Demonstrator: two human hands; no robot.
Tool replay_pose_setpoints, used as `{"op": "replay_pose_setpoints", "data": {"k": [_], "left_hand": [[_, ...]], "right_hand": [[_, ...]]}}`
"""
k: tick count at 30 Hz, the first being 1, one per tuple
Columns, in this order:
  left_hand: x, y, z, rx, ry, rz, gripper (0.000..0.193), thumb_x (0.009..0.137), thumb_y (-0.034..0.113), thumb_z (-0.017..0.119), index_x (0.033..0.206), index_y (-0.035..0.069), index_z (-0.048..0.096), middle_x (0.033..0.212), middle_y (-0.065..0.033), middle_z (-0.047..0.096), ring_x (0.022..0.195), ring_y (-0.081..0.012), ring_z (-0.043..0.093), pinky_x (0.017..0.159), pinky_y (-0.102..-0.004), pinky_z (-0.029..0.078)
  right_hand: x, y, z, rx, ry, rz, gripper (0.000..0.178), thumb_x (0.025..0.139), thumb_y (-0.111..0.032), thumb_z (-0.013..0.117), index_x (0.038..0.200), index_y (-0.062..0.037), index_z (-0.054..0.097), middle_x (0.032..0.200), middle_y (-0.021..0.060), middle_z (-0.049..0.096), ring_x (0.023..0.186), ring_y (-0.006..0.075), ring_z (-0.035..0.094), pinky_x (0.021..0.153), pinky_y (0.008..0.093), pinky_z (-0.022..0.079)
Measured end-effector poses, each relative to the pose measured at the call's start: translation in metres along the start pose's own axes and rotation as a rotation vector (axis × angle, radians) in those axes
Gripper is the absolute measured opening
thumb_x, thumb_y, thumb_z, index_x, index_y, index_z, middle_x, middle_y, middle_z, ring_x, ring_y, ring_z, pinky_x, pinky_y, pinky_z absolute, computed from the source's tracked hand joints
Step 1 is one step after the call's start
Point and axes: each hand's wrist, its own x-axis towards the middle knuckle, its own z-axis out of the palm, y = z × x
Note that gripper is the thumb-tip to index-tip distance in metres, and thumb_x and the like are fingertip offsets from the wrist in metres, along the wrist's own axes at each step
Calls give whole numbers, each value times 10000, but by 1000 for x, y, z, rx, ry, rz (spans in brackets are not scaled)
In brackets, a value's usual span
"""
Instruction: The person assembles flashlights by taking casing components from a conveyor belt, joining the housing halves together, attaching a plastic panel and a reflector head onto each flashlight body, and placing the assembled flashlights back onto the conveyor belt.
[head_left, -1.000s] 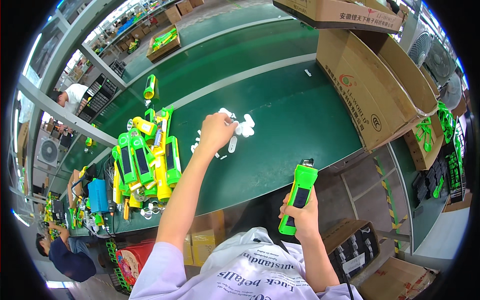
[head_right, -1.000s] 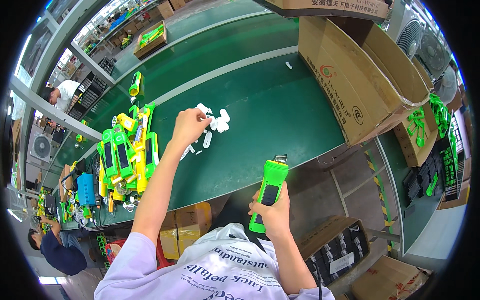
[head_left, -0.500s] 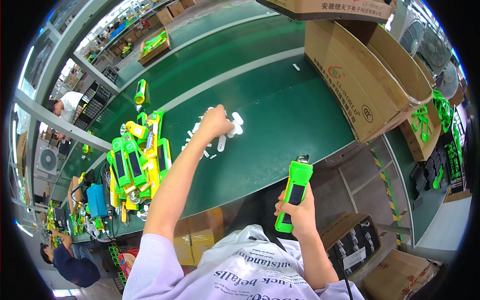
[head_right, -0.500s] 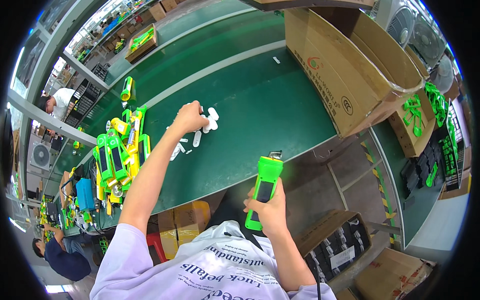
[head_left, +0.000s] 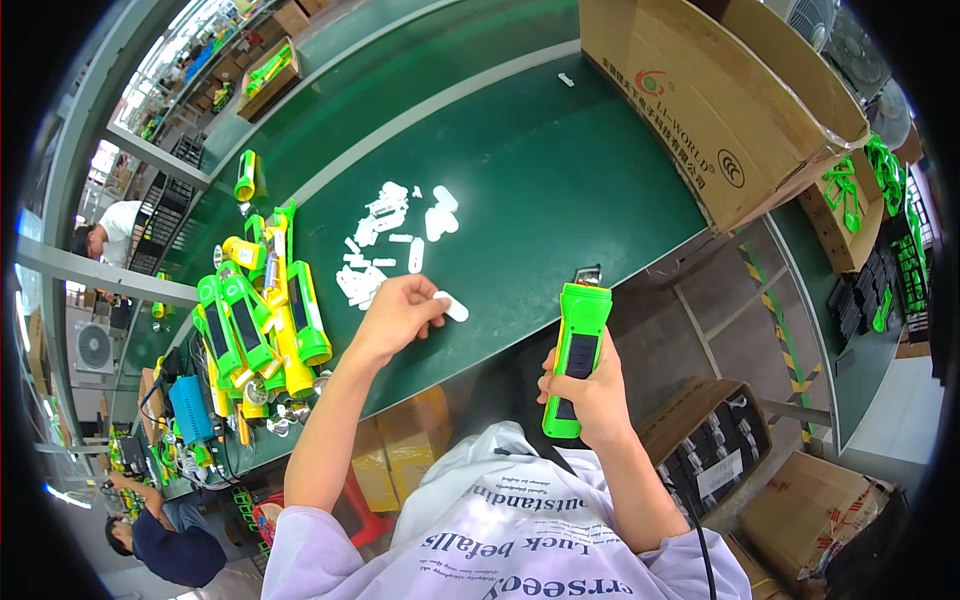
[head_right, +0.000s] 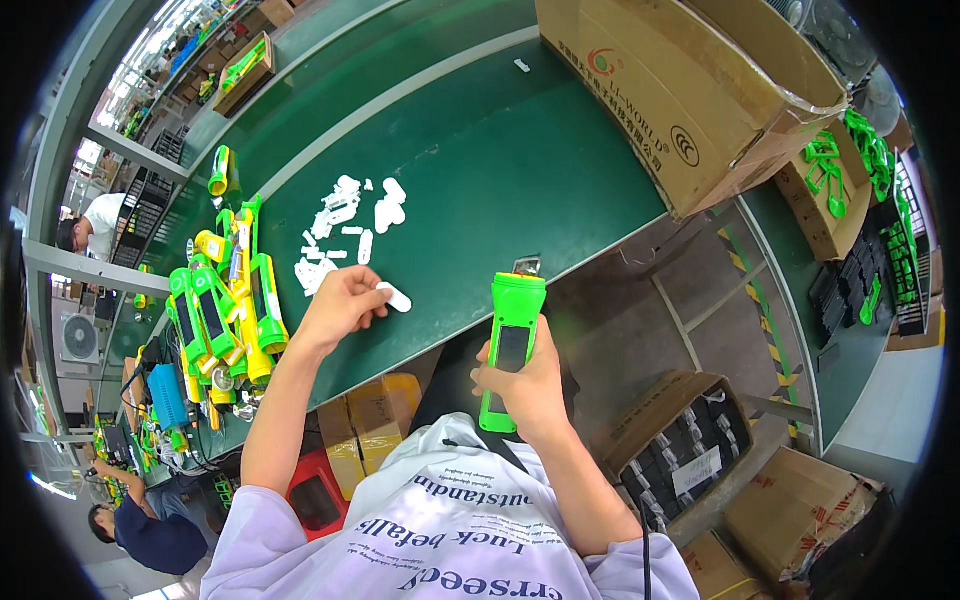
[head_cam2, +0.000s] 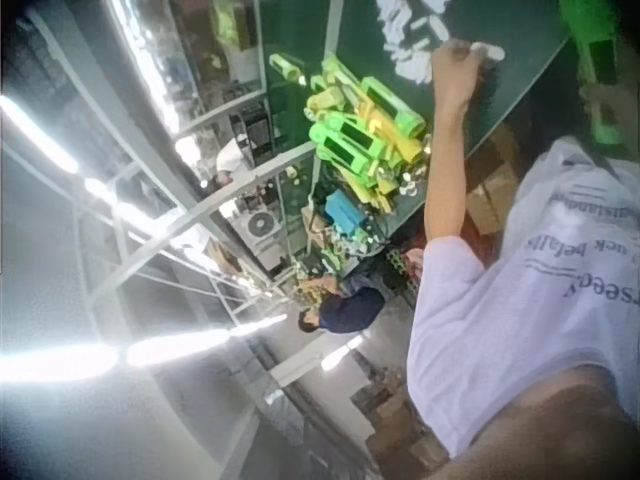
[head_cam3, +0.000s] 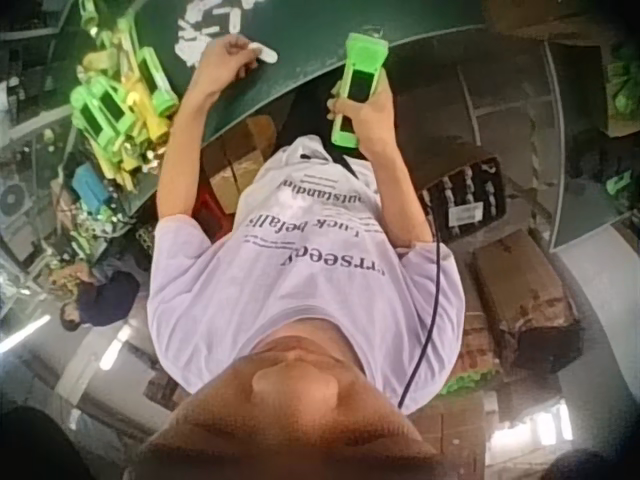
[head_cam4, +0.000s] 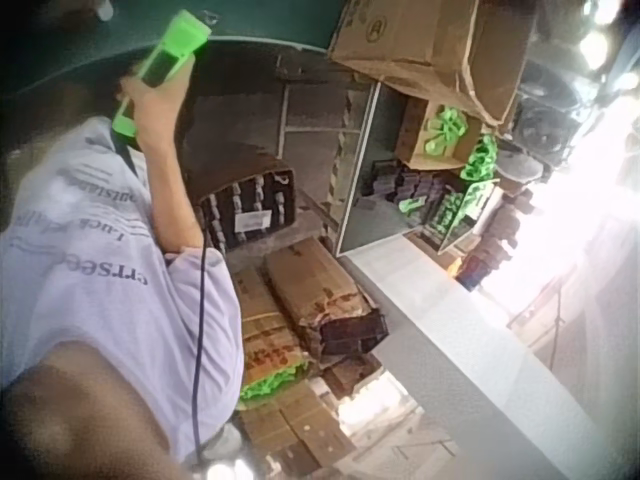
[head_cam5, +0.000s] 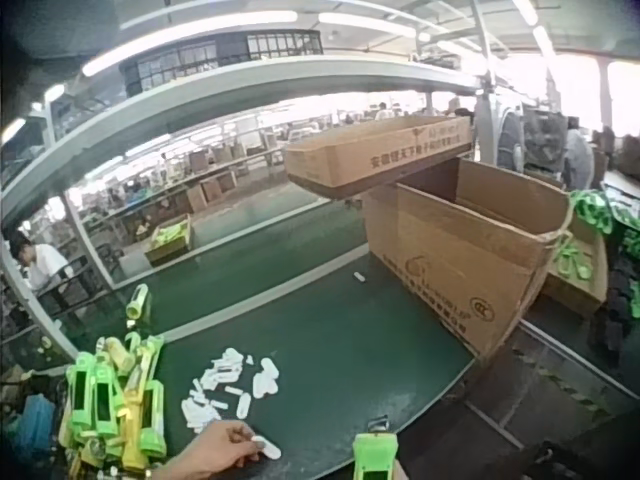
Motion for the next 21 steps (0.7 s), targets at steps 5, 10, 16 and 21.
{"op": "replay_pose_setpoints", "data": {"k": [5, 10, 16, 21], "left_hand": [[-35, -7, -3, 700, 164, 66, 248, 859, 220, 725, 778, -6, 665, 595, -101, 645, 511, -240, 601, 537, -348, 473], [-44, -11, -2, 647, 221, 645, 308, 787, 104, 731, 1047, 18, 590, 985, -151, 596, 898, -331, 610, 765, -406, 497], [-30, -4, 5, 749, 81, 563, 326, 748, 5, 655, 1052, 28, 539, 955, -145, 569, 935, -348, 589, 796, -440, 487], [-22, 9, 3, 814, -58, 531, 279, 742, -13, 620, 1002, 26, 528, 942, -150, 568, 927, -354, 589, 801, -460, 482]], "right_hand": [[2, -1, 4, 16, -42, 28, 585, 654, 142, 614, 1185, -52, 460, 865, 84, 572, 663, 203, 633, 574, 359, 557], [-1, -2, 6, 56, -104, 84, 600, 653, 135, 654, 1187, -67, 469, 901, 73, 566, 747, 175, 622, 617, 336, 563], [-9, -4, 16, 21, -84, 41, 590, 652, 148, 590, 1190, -50, 455, 873, 82, 574, 684, 196, 618, 590, 371, 556], [-14, -5, 18, 16, -89, 41, 583, 642, 152, 600, 1172, -46, 459, 879, 87, 576, 684, 199, 618, 589, 372, 557]]}}
